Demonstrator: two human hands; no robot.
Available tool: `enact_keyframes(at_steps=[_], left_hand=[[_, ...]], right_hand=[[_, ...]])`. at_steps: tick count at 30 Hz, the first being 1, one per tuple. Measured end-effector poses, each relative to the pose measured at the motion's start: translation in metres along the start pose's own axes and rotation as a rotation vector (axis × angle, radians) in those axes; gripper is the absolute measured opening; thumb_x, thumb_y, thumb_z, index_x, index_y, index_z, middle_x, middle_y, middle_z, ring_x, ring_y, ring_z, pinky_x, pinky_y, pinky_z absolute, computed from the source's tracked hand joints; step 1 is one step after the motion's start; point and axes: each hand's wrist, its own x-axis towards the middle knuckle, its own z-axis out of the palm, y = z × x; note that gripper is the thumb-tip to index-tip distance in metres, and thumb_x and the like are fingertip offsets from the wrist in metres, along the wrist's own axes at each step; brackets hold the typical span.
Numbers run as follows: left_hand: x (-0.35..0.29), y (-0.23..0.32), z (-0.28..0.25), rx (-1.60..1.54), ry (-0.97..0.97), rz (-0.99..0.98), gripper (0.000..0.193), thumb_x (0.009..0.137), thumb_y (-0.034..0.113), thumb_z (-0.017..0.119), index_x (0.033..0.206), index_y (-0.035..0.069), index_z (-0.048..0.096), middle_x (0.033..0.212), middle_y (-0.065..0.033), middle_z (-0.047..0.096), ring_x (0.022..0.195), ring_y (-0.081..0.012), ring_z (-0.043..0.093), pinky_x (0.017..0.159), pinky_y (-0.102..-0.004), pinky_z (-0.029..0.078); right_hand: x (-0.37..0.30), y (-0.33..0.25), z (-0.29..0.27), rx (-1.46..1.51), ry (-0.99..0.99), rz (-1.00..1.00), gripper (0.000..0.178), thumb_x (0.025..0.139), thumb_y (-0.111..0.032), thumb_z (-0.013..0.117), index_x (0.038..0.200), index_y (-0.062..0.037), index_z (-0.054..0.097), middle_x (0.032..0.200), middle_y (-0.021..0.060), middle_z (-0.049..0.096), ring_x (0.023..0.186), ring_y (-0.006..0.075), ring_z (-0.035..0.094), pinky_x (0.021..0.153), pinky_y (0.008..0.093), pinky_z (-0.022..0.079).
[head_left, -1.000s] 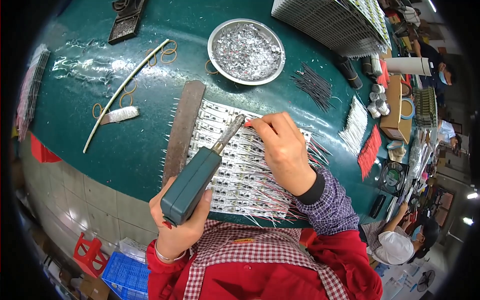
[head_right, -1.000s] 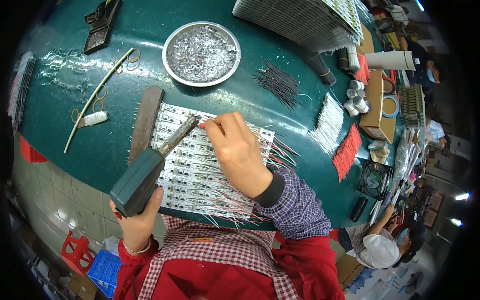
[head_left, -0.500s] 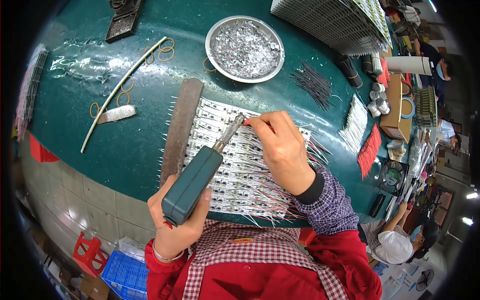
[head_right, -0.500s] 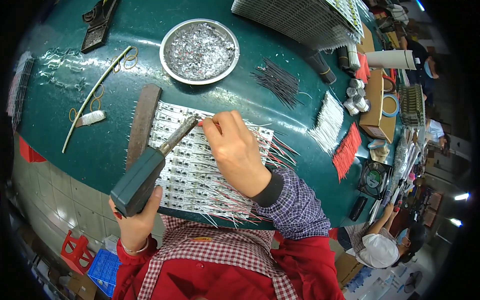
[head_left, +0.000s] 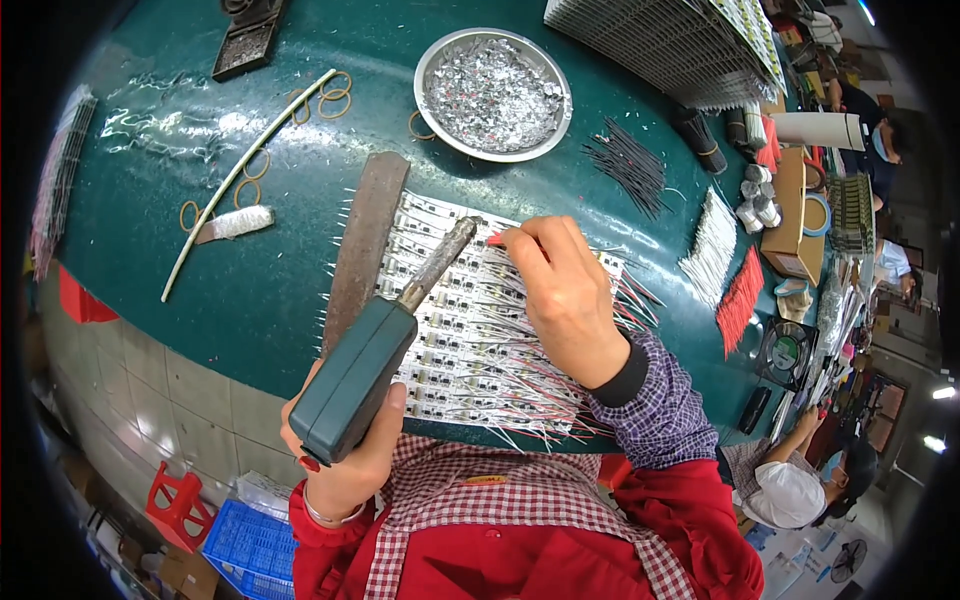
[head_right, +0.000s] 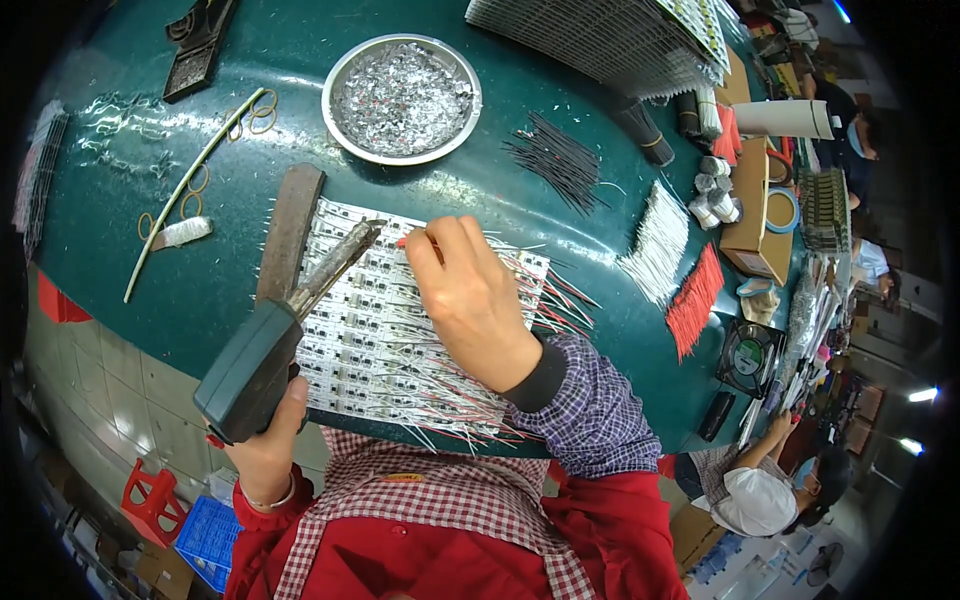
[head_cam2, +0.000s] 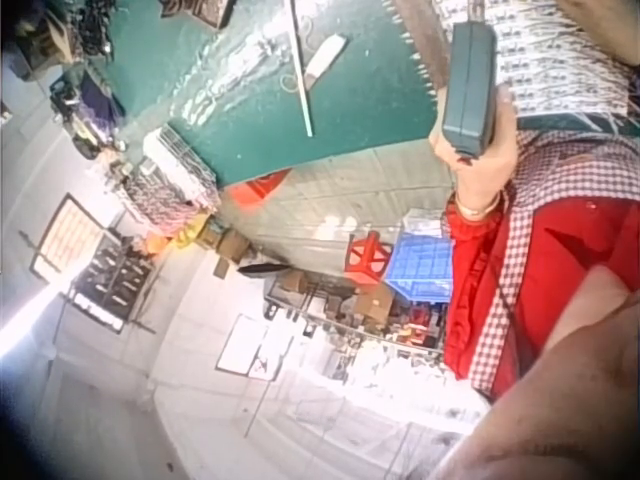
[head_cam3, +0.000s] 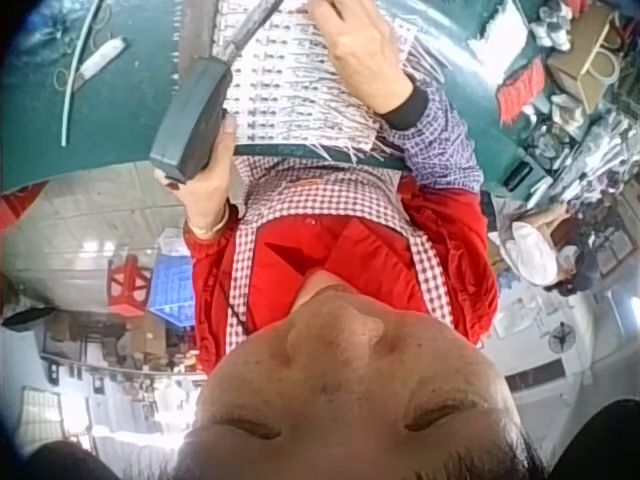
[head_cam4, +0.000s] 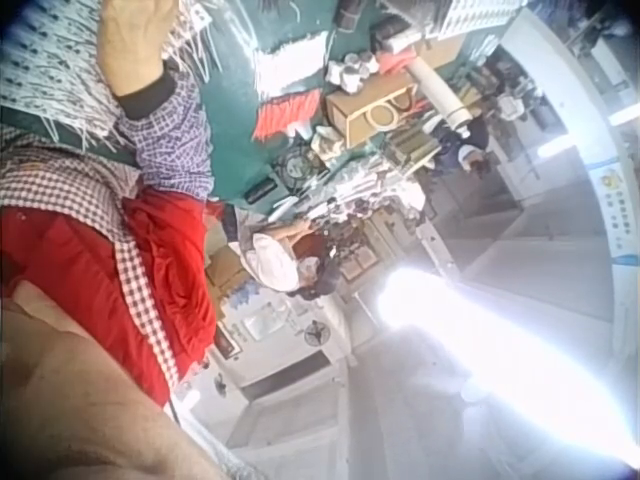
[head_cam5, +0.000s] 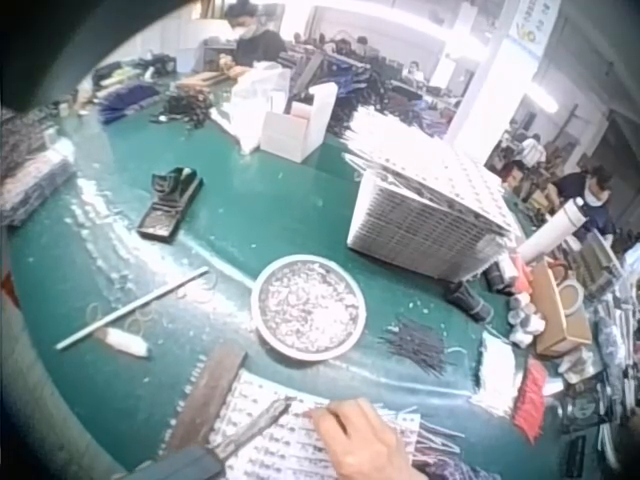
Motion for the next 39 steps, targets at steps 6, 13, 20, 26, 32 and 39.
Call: enact_keyframes(at_steps=[6, 13, 20, 26, 32, 39], left_hand=[[-0.001, 0.005, -0.004, 0.012, -0.003, 0.034, 0.022, 0.076, -0.002, 0.074, 0.096, -0.007, 0.069, 0.082, -0.0096, 0.066, 0.065, -0.0136, 0.061, 0.057, -0.0264, 0.048], [-0.002, 0.005, -0.006, 0.046, -0.064, 0.056, 0.021, 0.076, -0.002, 0.074, 0.096, -0.008, 0.068, 0.085, -0.0114, 0.066, 0.067, -0.0159, 0.063, 0.059, -0.0272, 0.049], [0.001, 0.006, -0.006, 0.103, -0.129, 0.105, 0.020, 0.076, -0.004, 0.074, 0.094, -0.006, 0.068, 0.083, -0.0123, 0.066, 0.066, -0.0173, 0.064, 0.057, -0.0283, 0.048], [0.001, 0.008, -0.006, 0.144, -0.155, 0.078, 0.016, 0.076, -0.003, 0.074, 0.091, -0.006, 0.068, 0.081, -0.0102, 0.065, 0.064, -0.0163, 0.063, 0.055, -0.0277, 0.046], [-0.003, 0.005, -0.007, 0.122, -0.128, 0.065, 0.018, 0.076, -0.002, 0.074, 0.092, -0.006, 0.068, 0.080, -0.0102, 0.064, 0.062, -0.0160, 0.063, 0.054, -0.0277, 0.046], [-0.014, 0.000, -0.010, 0.055, -0.006, 0.056, 0.023, 0.076, -0.001, 0.074, 0.096, -0.008, 0.068, 0.084, -0.0136, 0.066, 0.063, -0.0175, 0.063, 0.056, -0.0282, 0.048]], right_hand=[[-0.002, -0.003, -0.004, 0.019, 0.092, -0.079, 0.031, 0.072, 0.004, 0.063, 0.103, 0.0051, 0.062, 0.095, 0.0134, 0.056, 0.084, 0.0273, 0.055, 0.068, 0.0353, 0.049], [-0.013, -0.002, 0.002, 0.048, 0.058, -0.078, 0.033, 0.070, 0.004, 0.064, 0.103, 0.0062, 0.063, 0.095, 0.0129, 0.057, 0.084, 0.0266, 0.056, 0.065, 0.0344, 0.048], [-0.011, -0.003, 0.000, 0.060, 0.027, -0.073, 0.033, 0.070, 0.005, 0.064, 0.103, 0.0063, 0.063, 0.094, 0.0129, 0.057, 0.085, 0.0266, 0.056, 0.065, 0.0343, 0.049], [-0.010, -0.004, 0.000, 0.055, 0.026, -0.074, 0.032, 0.071, 0.004, 0.064, 0.103, 0.0063, 0.064, 0.094, 0.0125, 0.057, 0.085, 0.0261, 0.056, 0.066, 0.0339, 0.049], [-0.010, -0.004, 0.000, 0.042, 0.023, -0.073, 0.031, 0.071, 0.004, 0.065, 0.102, 0.0059, 0.064, 0.094, 0.0122, 0.057, 0.085, 0.0259, 0.056, 0.066, 0.0336, 0.049], [-0.009, -0.006, 0.000, 0.024, 0.038, -0.079, 0.029, 0.070, 0.004, 0.066, 0.099, 0.0052, 0.063, 0.093, 0.0121, 0.057, 0.086, 0.0260, 0.056, 0.066, 0.0338, 0.049]])
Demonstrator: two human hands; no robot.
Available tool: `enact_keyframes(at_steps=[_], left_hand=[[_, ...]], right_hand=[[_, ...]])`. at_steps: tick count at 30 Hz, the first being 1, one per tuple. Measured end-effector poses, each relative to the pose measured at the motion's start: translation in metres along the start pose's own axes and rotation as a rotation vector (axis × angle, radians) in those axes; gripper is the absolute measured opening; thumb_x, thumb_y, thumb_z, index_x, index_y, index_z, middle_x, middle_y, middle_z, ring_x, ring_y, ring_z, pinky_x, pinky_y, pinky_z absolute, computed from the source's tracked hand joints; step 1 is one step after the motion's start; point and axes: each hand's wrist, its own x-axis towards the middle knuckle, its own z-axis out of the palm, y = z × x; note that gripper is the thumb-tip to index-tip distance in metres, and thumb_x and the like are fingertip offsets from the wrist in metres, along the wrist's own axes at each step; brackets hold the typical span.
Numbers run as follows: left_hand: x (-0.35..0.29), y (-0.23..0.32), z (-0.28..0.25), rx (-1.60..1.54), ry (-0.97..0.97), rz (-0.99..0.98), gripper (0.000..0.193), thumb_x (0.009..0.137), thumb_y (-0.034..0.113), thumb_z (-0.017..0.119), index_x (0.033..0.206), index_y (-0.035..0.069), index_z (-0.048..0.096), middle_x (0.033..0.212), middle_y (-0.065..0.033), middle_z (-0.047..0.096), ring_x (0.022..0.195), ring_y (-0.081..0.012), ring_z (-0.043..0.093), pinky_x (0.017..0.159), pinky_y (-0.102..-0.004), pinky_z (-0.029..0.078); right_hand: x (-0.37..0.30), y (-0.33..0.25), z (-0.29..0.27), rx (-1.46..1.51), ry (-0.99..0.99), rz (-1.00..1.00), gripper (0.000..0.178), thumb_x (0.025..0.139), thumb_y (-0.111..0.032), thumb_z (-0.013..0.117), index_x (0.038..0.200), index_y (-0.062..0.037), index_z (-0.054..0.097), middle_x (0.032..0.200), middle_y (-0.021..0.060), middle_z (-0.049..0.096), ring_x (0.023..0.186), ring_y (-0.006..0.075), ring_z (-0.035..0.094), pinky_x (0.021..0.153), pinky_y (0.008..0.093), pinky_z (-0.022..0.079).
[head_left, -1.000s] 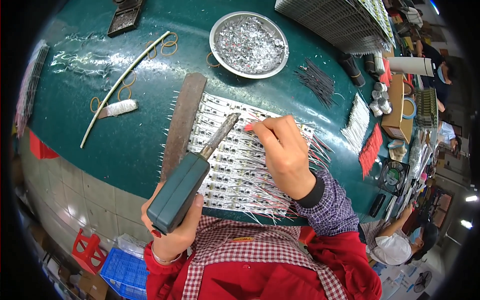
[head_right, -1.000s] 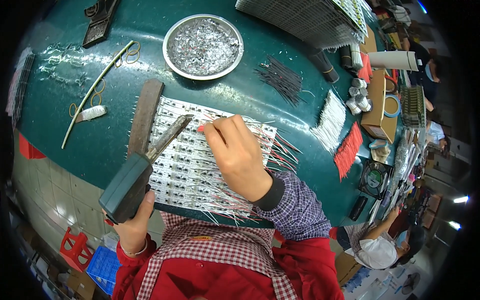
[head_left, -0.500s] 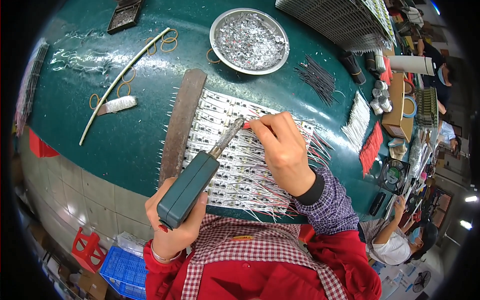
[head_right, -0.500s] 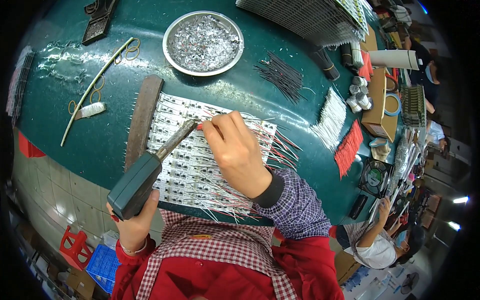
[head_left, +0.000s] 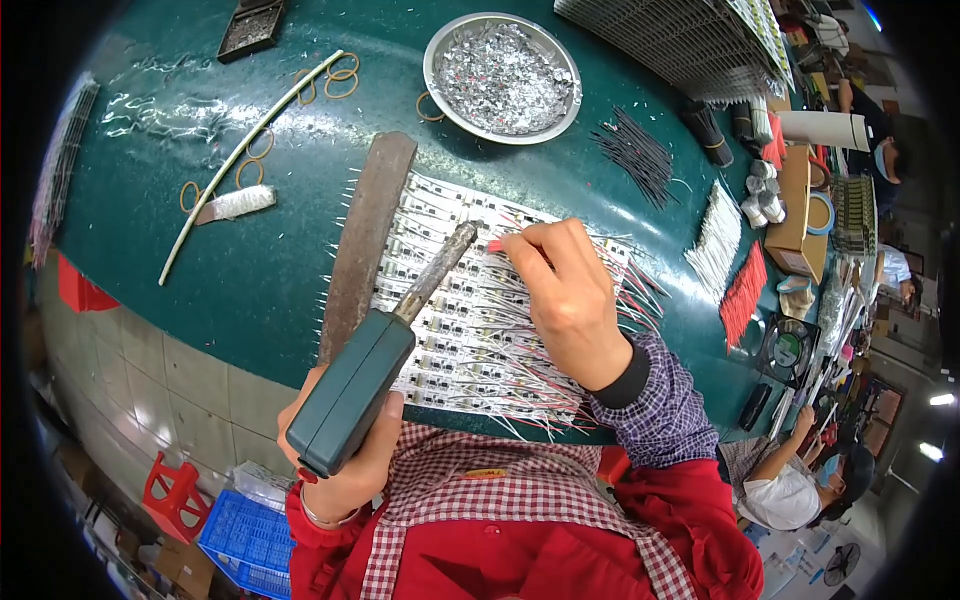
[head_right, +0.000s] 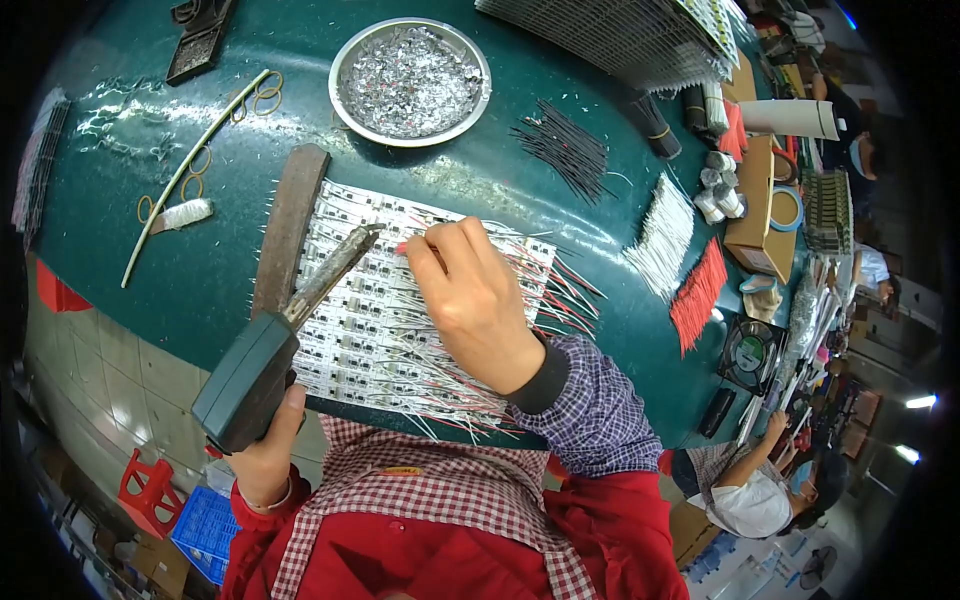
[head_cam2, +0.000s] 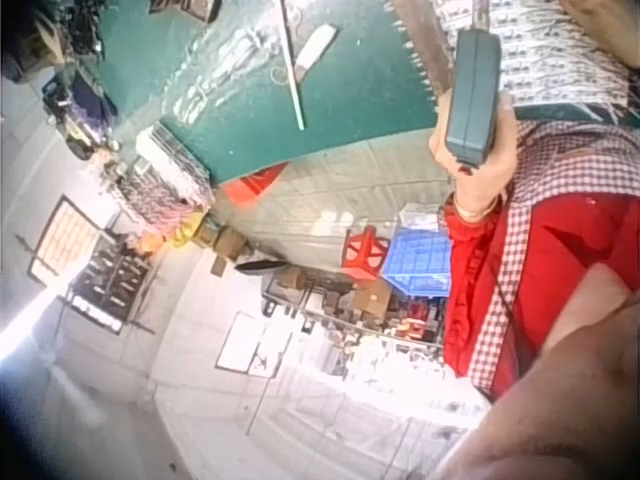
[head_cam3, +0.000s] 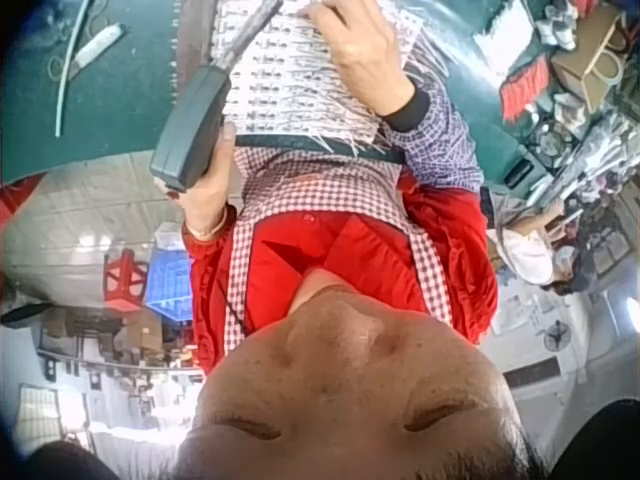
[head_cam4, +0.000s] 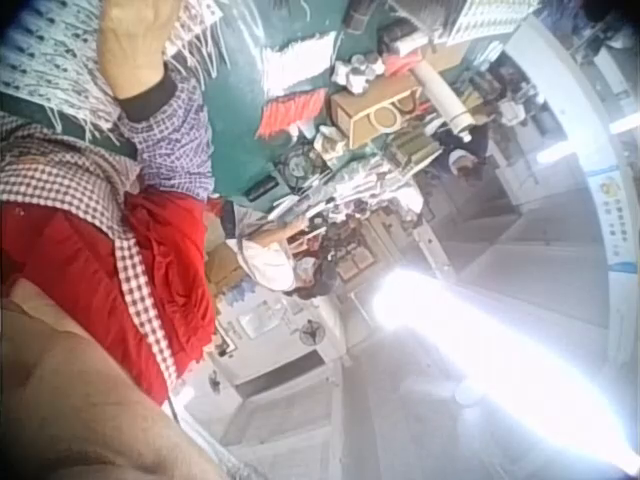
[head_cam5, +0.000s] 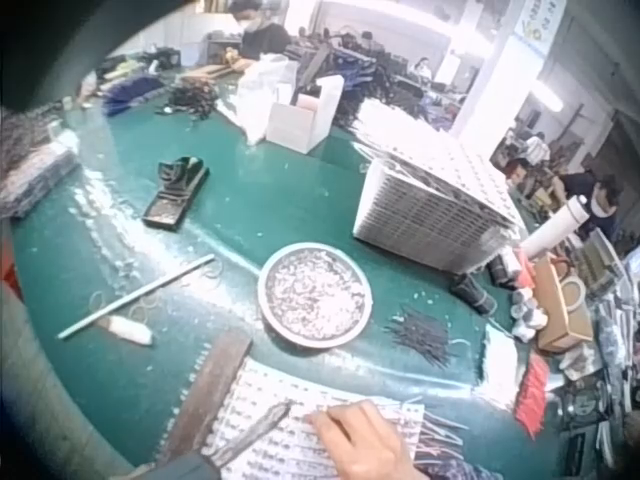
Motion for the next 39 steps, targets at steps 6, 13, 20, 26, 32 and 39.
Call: enact_keyframes(at_steps=[6, 13, 20, 26, 32, 39], left_hand=[[-0.008, -0.001, -0.005, -0.017, 0.003, -0.038, 0.026, 0.076, -0.001, 0.075, 0.100, -0.008, 0.069, 0.087, -0.0141, 0.067, 0.067, -0.0180, 0.064, 0.059, -0.0281, 0.049], [-0.008, 0.000, -0.006, 0.007, -0.059, 0.018, 0.025, 0.077, -0.001, 0.074, 0.100, -0.008, 0.069, 0.088, -0.0137, 0.067, 0.070, -0.0181, 0.065, 0.060, -0.0282, 0.050], [-0.005, 0.003, -0.006, 0.020, -0.134, -0.011, 0.022, 0.077, -0.003, 0.073, 0.098, -0.007, 0.069, 0.089, -0.0127, 0.067, 0.070, -0.0171, 0.066, 0.060, -0.0277, 0.050], [-0.002, 0.003, -0.005, 0.069, -0.151, 0.004, 0.017, 0.076, -0.003, 0.073, 0.092, -0.005, 0.068, 0.085, -0.0106, 0.066, 0.067, -0.0168, 0.064, 0.058, -0.0277, 0.049], [0.000, 0.006, -0.005, 0.081, -0.167, 0.002, 0.016, 0.076, -0.003, 0.073, 0.091, -0.005, 0.068, 0.084, -0.0111, 0.065, 0.063, -0.0175, 0.063, 0.056, -0.0283, 0.047], [-0.011, -0.007, -0.005, -0.035, -0.056, -0.019, 0.020, 0.076, -0.002, 0.074, 0.095, -0.006, 0.069, 0.081, -0.0119, 0.064, 0.061, -0.0176, 0.061, 0.054, -0.0282, 0.046]], right_hand=[[-0.005, -0.006, -0.002, 0.028, 0.074, -0.027, 0.031, 0.071, 0.003, 0.066, 0.102, 0.0053, 0.063, 0.096, 0.0122, 0.057, 0.084, 0.0260, 0.056, 0.065, 0.0345, 0.048], [-0.015, -0.008, 0.003, 0.076, 0.042, 0.000, 0.033, 0.070, 0.004, 0.065, 0.104, 0.0052, 0.064, 0.095, 0.0120, 0.058, 0.082, 0.0260, 0.056, 0.064, 0.0348, 0.048], [-0.015, -0.010, 0.003, 0.057, 0.028, 0.010, 0.032, 0.071, 0.005, 0.066, 0.103, 0.0050, 0.064, 0.094, 0.0117, 0.058, 0.081, 0.0253, 0.055, 0.062, 0.0342, 0.047], [-0.013, -0.014, 0.005, 0.027, 0.018, 0.017, 0.031, 0.072, 0.005, 0.067, 0.103, 0.0057, 0.065, 0.093, 0.0115, 0.058, 0.081, 0.0246, 0.055, 0.062, 0.0338, 0.048], [-0.013, -0.015, 0.003, 0.002, 0.034, 0.024, 0.028, 0.073, 0.004, 0.069, 0.101, 0.0062, 0.065, 0.092, 0.0112, 0.057, 0.080, 0.0242, 0.055, 0.062, 0.0336, 0.048], [-0.011, -0.017, 0.004, -0.003, 0.030, 0.021, 0.027, 0.074, 0.005, 0.068, 0.100, 0.0065, 0.065, 0.091, 0.0114, 0.055, 0.080, 0.0244, 0.054, 0.064, 0.0333, 0.047]])
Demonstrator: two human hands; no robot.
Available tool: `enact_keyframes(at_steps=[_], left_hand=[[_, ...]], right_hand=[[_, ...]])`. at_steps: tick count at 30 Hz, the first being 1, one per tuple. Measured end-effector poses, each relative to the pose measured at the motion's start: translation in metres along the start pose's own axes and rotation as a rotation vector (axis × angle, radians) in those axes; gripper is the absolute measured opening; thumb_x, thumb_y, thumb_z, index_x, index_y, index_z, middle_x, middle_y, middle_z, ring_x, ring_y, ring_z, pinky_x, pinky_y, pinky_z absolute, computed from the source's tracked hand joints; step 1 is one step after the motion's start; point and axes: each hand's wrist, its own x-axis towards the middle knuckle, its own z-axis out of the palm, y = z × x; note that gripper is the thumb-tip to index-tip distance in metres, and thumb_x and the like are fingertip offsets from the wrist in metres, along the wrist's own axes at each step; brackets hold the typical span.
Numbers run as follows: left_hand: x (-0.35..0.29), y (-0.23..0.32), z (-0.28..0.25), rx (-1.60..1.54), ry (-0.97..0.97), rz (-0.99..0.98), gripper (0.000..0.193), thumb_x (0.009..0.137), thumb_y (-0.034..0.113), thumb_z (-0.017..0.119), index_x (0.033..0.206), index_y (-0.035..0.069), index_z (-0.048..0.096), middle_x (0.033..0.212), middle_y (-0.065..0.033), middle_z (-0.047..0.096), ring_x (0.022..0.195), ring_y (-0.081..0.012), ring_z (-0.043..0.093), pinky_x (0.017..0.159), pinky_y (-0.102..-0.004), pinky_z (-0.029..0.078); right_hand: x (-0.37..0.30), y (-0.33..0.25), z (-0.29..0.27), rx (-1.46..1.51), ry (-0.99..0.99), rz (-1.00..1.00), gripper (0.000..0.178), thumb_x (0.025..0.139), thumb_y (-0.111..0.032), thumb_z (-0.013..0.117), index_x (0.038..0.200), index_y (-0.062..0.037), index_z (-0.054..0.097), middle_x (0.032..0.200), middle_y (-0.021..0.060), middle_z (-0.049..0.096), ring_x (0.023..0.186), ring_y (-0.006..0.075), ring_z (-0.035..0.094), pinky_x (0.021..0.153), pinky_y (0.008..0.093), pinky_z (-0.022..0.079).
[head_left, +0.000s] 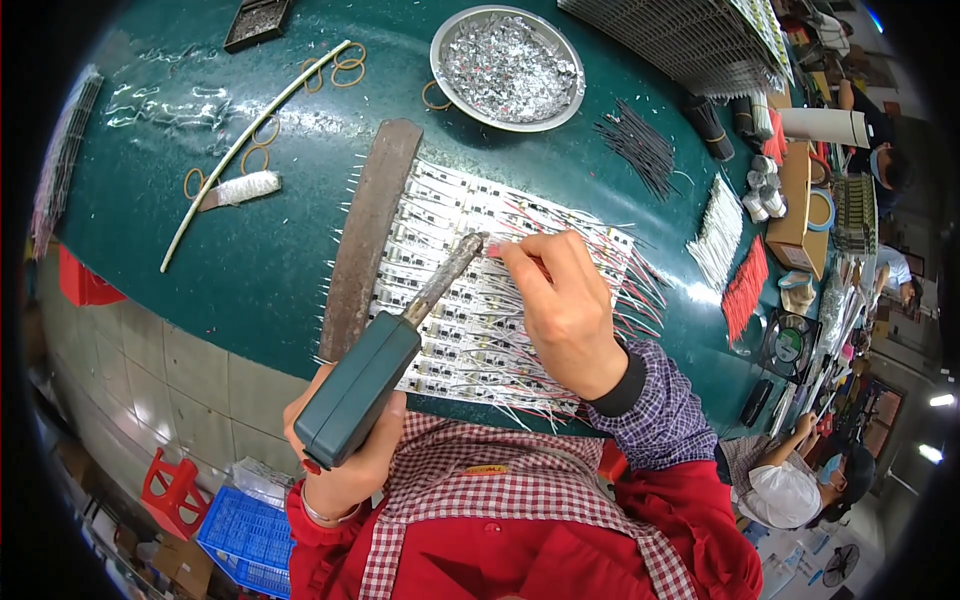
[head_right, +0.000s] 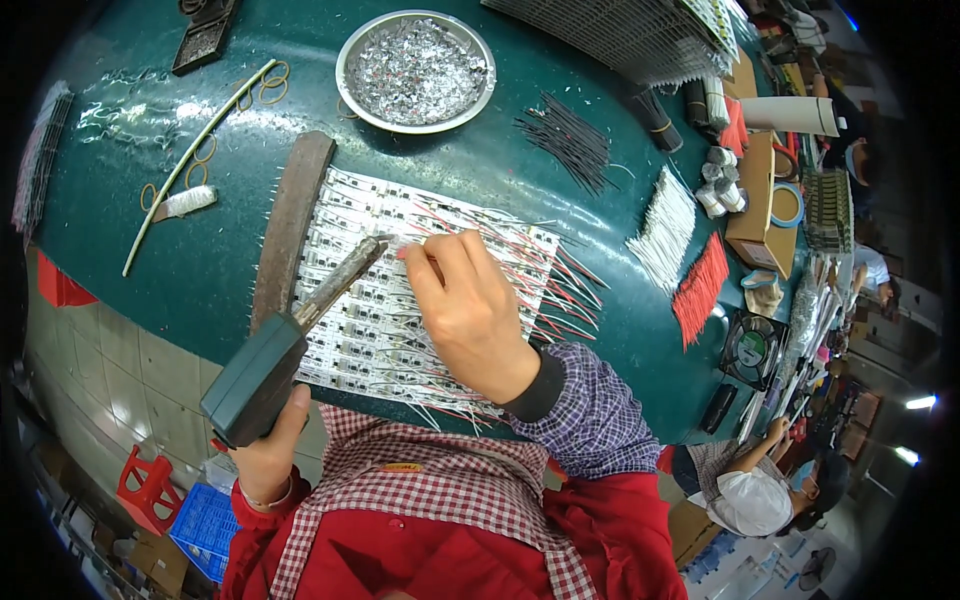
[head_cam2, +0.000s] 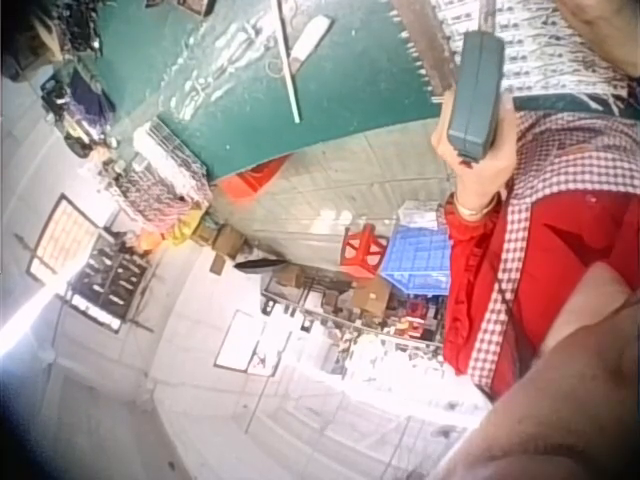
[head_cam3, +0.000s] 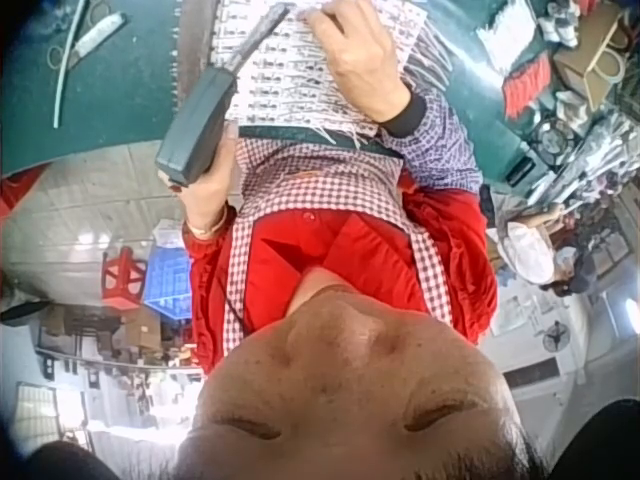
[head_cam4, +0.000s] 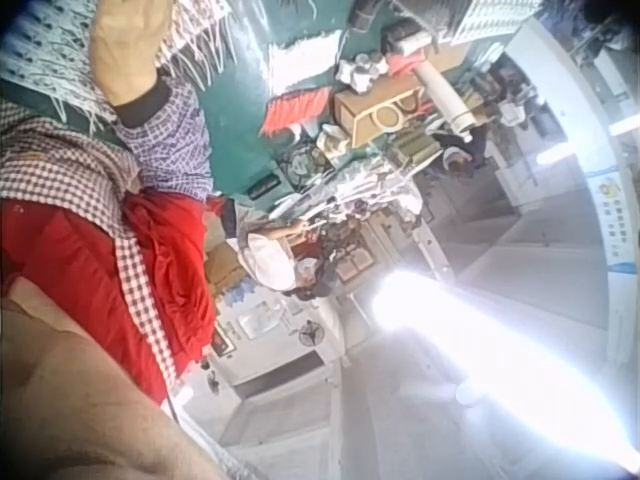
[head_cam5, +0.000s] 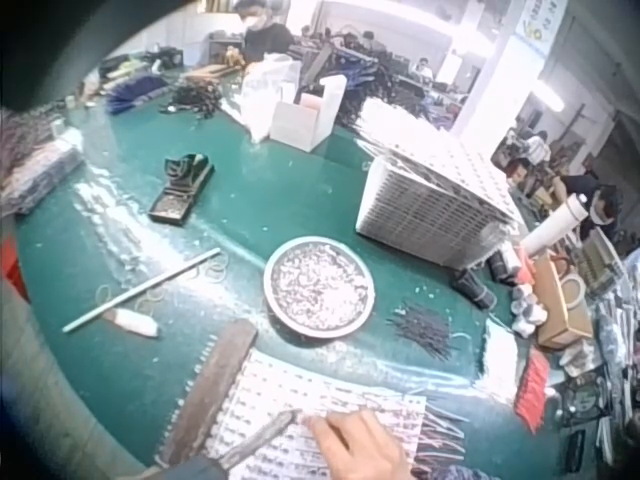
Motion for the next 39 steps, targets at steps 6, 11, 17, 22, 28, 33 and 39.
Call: enact_keyframes(at_steps=[6, 11, 17, 22, 28, 33, 39], left_hand=[[-0.005, 0.002, -0.003, 0.004, 0.010, -0.048, 0.021, 0.076, -0.001, 0.075, 0.096, -0.006, 0.069, 0.081, -0.0111, 0.064, 0.062, -0.0167, 0.061, 0.053, -0.0288, 0.046], [-0.010, 0.001, -0.002, -0.003, 0.031, -0.077, 0.022, 0.075, -0.001, 0.075, 0.096, -0.006, 0.069, 0.082, -0.0110, 0.065, 0.063, -0.0165, 0.062, 0.055, -0.0282, 0.047], [-0.018, 0.001, -0.007, 0.012, 0.031, -0.111, 0.024, 0.076, -0.001, 0.075, 0.099, -0.006, 0.069, 0.087, -0.0123, 0.067, 0.067, -0.0172, 0.065, 0.058, -0.0279, 0.050], [-0.016, 0.005, -0.008, 0.025, -0.018, -0.094, 0.025, 0.077, -0.001, 0.074, 0.101, -0.006, 0.070, 0.090, -0.0136, 0.068, 0.071, -0.0182, 0.067, 0.062, -0.0281, 0.051], [-0.011, 0.009, -0.009, 0.086, -0.086, -0.054, 0.021, 0.077, -0.003, 0.073, 0.098, -0.006, 0.069, 0.090, -0.0138, 0.068, 0.069, -0.0187, 0.066, 0.060, -0.0286, 0.050], [-0.007, 0.009, -0.005, 0.112, -0.114, 0.019, 0.018, 0.077, -0.005, 0.072, 0.095, -0.006, 0.069, 0.087, -0.0130, 0.067, 0.068, -0.0184, 0.065, 0.058, -0.0285, 0.049], [-0.010, 0.010, -0.007, 0.078, -0.077, -0.032, 0.020, 0.076, -0.003, 0.073, 0.095, -0.007, 0.069, 0.087, -0.0134, 0.066, 0.067, -0.0199, 0.066, 0.058, -0.0295, 0.049]], right_hand=[[0.000, -0.001, -0.001, 0.000, -0.003, 0.011, 0.027, 0.074, 0.004, 0.068, 0.101, 0.0059, 0.065, 0.091, 0.0113, 0.055, 0.080, 0.0247, 0.055, 0.065, 0.0337, 0.047], [-0.003, 0.000, 0.000, 0.008, 0.032, -0.006, 0.030, 0.072, 0.004, 0.067, 0.102, 0.0055, 0.064, 0.093, 0.0122, 0.056, 0.081, 0.0257, 0.055, 0.065, 0.0341, 0.048], [-0.012, -0.004, -0.001, 0.057, 0.053, -0.028, 0.033, 0.070, 0.004, 0.066, 0.103, 0.0051, 0.063, 0.095, 0.0129, 0.057, 0.081, 0.0266, 0.056, 0.064, 0.0350, 0.048], [-0.015, -0.004, 0.002, 0.081, 0.034, -0.011, 0.034, 0.069, 0.005, 0.065, 0.103, 0.0050, 0.064, 0.095, 0.0127, 0.058, 0.081, 0.0265, 0.056, 0.064, 0.0355, 0.048], [-0.012, -0.009, -0.001, 0.108, 0.021, 0.047, 0.038, 0.066, 0.014, 0.065, 0.103, 0.0031, 0.067, 0.091, 0.0118, 0.060, 0.080, 0.0264, 0.058, 0.066, 0.0347, 0.050], [-0.013, -0.006, 0.000, 0.075, -0.001, -0.004, 0.033, 0.070, 0.007, 0.065, 0.103, 0.0058, 0.064, 0.095, 0.0122, 0.057, 0.081, 0.0255, 0.055, 0.063, 0.0341, 0.048], [-0.012, -0.007, -0.001, 0.076, -0.014, -0.001, 0.032, 0.071, 0.007, 0.065, 0.103, 0.0056, 0.064, 0.095, 0.0123, 0.057, 0.082, 0.0254, 0.055, 0.064, 0.0342, 0.049]])
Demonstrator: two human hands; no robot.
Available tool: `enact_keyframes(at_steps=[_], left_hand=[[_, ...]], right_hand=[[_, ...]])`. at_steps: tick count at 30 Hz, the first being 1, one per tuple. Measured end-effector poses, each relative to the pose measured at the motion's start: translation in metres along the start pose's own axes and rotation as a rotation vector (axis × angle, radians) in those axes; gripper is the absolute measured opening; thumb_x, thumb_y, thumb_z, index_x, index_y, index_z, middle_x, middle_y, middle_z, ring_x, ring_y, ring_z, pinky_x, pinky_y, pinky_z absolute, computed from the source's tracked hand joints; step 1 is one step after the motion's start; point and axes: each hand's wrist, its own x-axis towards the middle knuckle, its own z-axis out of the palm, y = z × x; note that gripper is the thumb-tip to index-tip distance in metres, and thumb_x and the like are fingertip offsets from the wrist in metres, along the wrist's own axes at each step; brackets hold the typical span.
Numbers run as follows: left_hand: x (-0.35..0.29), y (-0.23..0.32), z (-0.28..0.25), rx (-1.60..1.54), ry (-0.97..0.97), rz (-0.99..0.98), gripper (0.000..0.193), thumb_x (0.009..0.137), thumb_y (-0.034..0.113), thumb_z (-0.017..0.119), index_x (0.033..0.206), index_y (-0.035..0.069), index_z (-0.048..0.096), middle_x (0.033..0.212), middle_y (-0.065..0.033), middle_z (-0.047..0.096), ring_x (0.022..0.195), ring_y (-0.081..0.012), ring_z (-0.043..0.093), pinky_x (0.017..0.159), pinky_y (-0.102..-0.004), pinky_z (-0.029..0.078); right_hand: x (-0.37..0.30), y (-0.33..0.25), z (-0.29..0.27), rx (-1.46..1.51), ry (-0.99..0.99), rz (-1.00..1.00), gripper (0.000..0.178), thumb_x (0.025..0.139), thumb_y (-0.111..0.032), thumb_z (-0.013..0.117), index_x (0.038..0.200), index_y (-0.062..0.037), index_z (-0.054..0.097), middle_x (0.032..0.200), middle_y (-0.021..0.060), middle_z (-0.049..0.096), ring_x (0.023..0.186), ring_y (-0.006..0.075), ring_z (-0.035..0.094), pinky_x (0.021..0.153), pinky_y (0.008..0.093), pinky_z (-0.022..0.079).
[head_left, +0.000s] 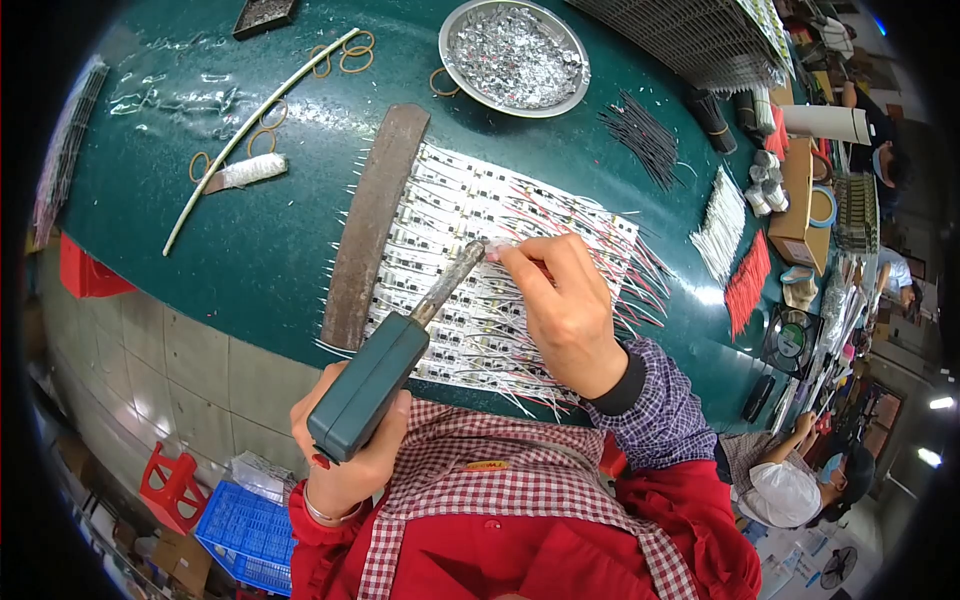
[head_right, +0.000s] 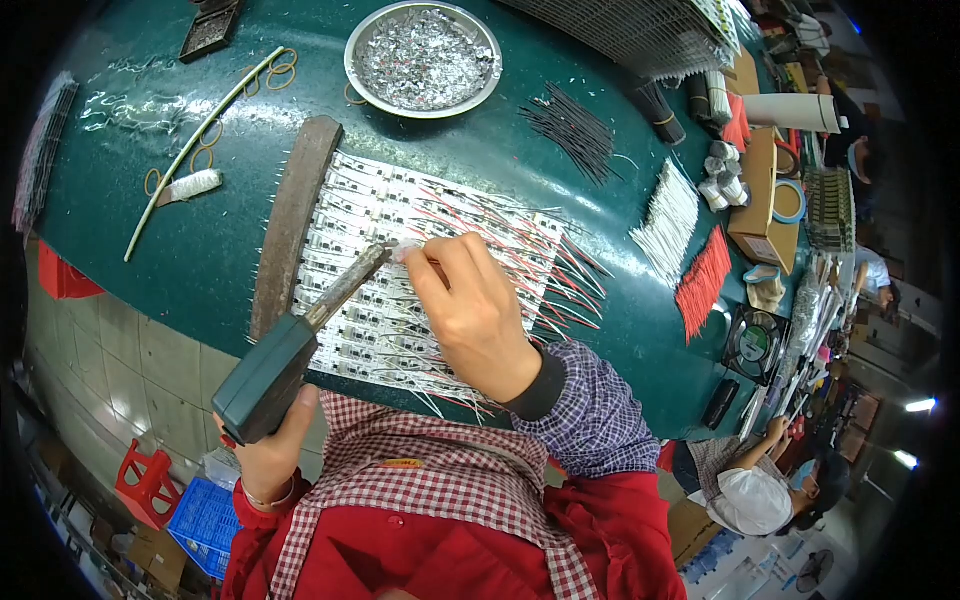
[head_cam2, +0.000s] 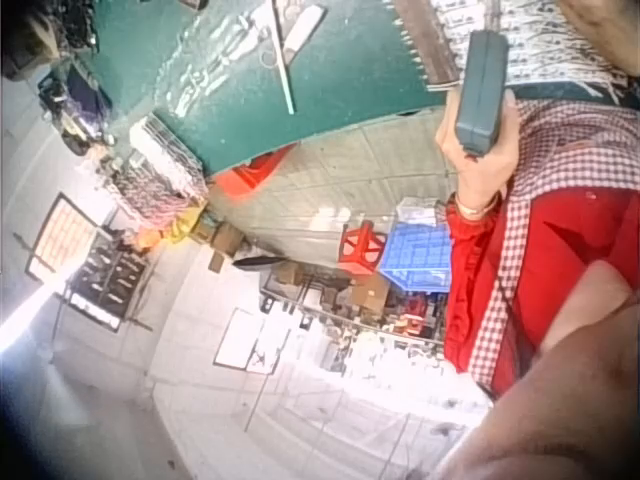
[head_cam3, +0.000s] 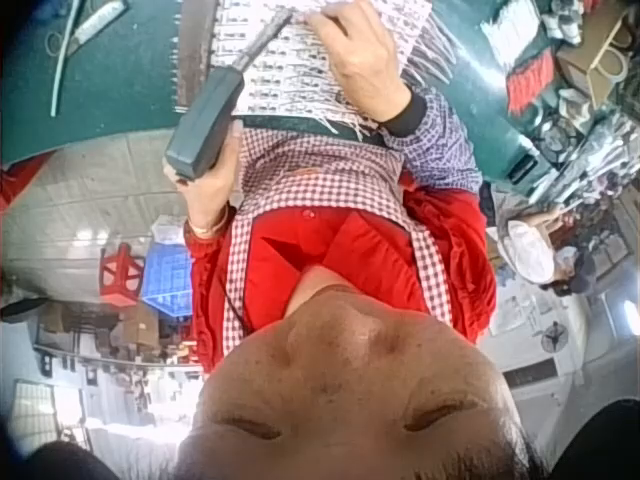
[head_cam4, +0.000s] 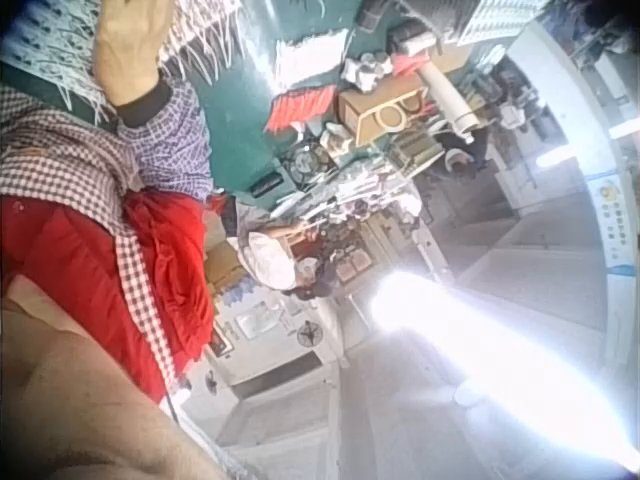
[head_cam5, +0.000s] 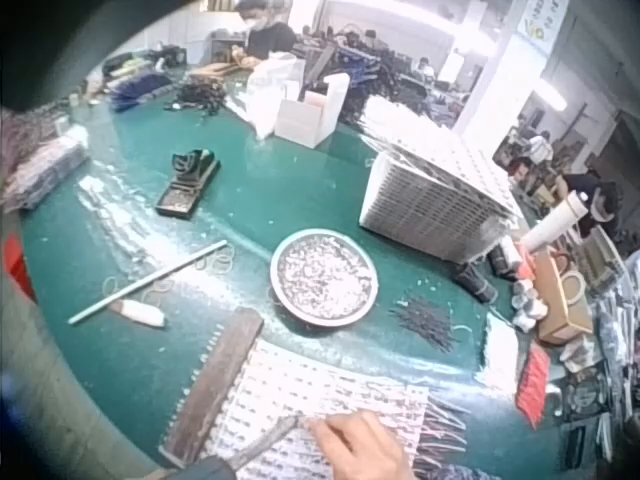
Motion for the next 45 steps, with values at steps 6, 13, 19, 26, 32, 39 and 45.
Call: enact_keyframes(at_steps=[6, 13, 19, 26, 32, 39, 45], left_hand=[[-0.0025, -0.0019, 0.0012, -0.020, 0.003, -0.069, 0.021, 0.076, -0.003, 0.073, 0.096, -0.006, 0.069, 0.087, -0.0136, 0.066, 0.067, -0.0207, 0.066, 0.058, -0.0300, 0.050], [-0.0007, -0.0027, -0.0013, 0.000, 0.011, 0.004, 0.021, 0.076, -0.003, 0.073, 0.096, -0.006, 0.069, 0.087, -0.0135, 0.066, 0.066, -0.0199, 0.065, 0.057, -0.0292, 0.049], [0.0005, -0.0026, 0.0000, -0.017, 0.012, 0.003, 0.021, 0.076, -0.002, 0.073, 0.096, -0.006, 0.069, 0.086, -0.0131, 0.066, 0.065, -0.0184, 0.064, 0.057, -0.0290, 0.049], [0.0000, -0.0003, -0.0016, -0.005, -0.010, -0.002, 0.021, 0.076, -0.002, 0.073, 0.096, -0.006, 0.070, 0.087, -0.0130, 0.066, 0.066, -0.0184, 0.064, 0.057, -0.0292, 0.049], [-0.0001, -0.0003, -0.0001, -0.003, 0.008, -0.014, 0.021, 0.076, -0.002, 0.073, 0.096, -0.006, 0.070, 0.087, -0.0134, 0.067, 0.067, -0.0193, 0.065, 0.058, -0.0291, 0.049], [-0.0011, -0.0028, -0.0005, -0.010, 0.007, -0.010, 0.019, 0.076, -0.002, 0.073, 0.094, -0.007, 0.069, 0.087, -0.0134, 0.067, 0.066, -0.0192, 0.065, 0.058, -0.0289, 0.050], [0.0004, -0.0009, 0.0008, -0.009, -0.003, -0.006, 0.018, 0.076, -0.003, 0.073, 0.093, -0.007, 0.069, 0.086, -0.0131, 0.066, 0.065, -0.0185, 0.065, 0.057, -0.0285, 0.049]], right_hand=[[-0.0020, 0.0010, 0.0010, -0.010, 0.050, 0.018, 0.034, 0.070, 0.008, 0.064, 0.104, 0.0032, 0.063, 0.096, 0.0125, 0.056, 0.082, 0.0264, 0.055, 0.064, 0.0345, 0.049], [-0.0013, -0.0004, 0.0017, -0.014, 0.022, 0.028, 0.034, 0.070, 0.006, 0.065, 0.103, 0.0020, 0.062, 0.093, 0.0112, 0.056, 0.082, 0.0261, 0.055, 0.064, 0.0343, 0.048], [-0.0016, -0.0014, 0.0006, -0.052, 0.021, 0.026, 0.032, 0.071, 0.005, 0.066, 0.102, 0.0017, 0.063, 0.091, 0.0103, 0.056, 0.081, 0.0247, 0.056, 0.062, 0.0339, 0.049], [-0.0008, -0.0025, 0.0005, -0.056, 0.011, 0.022, 0.032, 0.071, 0.005, 0.066, 0.103, 0.0023, 0.063, 0.093, 0.0105, 0.057, 0.082, 0.0243, 0.056, 0.063, 0.0335, 0.050], [-0.0001, -0.0017, 0.0003, -0.072, -0.005, 0.017, 0.032, 0.071, 0.004, 0.067, 0.103, 0.0023, 0.063, 0.095, 0.0108, 0.057, 0.082, 0.0243, 0.056, 0.064, 0.0337, 0.050], [-0.0030, 0.0003, 0.0009, -0.035, 0.030, -0.007, 0.030, 0.070, 0.003, 0.068, 0.100, 0.0027, 0.065, 0.094, 0.0099, 0.058, 0.081, 0.0243, 0.057, 0.062, 0.0341, 0.049], [-0.0025, 0.0003, -0.0006, -0.020, 0.004, -0.007, 0.032, 0.070, 0.005, 0.067, 0.102, 0.0042, 0.064, 0.094, 0.0111, 0.058, 0.081, 0.0248, 0.057, 0.062, 0.0340, 0.049]])
